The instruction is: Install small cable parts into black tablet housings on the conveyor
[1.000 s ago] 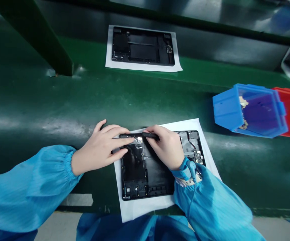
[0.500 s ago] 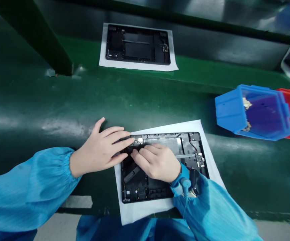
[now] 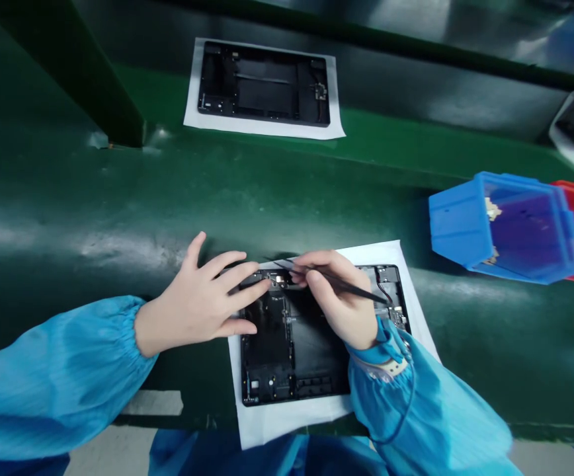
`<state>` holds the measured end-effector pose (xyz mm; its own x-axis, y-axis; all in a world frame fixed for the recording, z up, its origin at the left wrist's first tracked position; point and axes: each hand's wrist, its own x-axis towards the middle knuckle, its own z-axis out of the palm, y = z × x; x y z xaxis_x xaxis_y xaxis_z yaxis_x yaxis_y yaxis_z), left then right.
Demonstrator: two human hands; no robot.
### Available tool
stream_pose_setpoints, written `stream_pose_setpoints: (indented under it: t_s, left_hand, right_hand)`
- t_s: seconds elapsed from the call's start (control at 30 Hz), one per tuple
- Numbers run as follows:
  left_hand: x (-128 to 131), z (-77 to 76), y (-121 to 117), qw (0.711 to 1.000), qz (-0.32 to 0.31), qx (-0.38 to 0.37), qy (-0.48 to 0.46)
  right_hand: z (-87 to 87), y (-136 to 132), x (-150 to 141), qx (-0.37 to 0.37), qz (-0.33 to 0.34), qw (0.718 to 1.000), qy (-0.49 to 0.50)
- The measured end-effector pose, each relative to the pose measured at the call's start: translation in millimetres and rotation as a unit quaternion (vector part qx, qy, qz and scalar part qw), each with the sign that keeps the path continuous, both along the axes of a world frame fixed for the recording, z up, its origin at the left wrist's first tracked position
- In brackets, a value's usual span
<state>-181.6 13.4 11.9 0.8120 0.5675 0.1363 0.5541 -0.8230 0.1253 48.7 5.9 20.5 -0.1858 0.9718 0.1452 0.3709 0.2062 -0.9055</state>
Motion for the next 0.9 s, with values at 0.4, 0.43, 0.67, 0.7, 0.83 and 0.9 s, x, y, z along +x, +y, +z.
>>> stream_pose_setpoints:
  t_s: [0.4,0.43,0.67,0.7,0.83,0.9]
  left_hand:
    - [1,1.8,0,1.000,0.001,-0.023,0.008]
    - [1,1.7,0,1.000,0.001,-0.022,0.008]
    - [3,2.8,0,1.000,0.012,-0.021,0.013]
    - [3,2.7,0,1.000,0.012,-0.021,0.014]
    - [2,1.5,0,1.000,0.010,-0.013,0.014]
    - [2,0.8,1,1.000,0.010,-0.009,0.018]
  right_hand:
    - [1.9,0,-8,-0.017,0.024,0.996,-0.079]
    - [1.6,1,-8,-0.024,0.030,0.996,-0.078]
    - [2.7,1,-8,-0.015,0.068,0.994,-0.081]
    - [3.0,1,-8,-0.012,0.068,0.994,-0.080]
    - [9.0,-3,0,0.030,-0.032,0.998,-0.047]
    - [15.9,-7,7,0.059,-0.122,0.991,0.003]
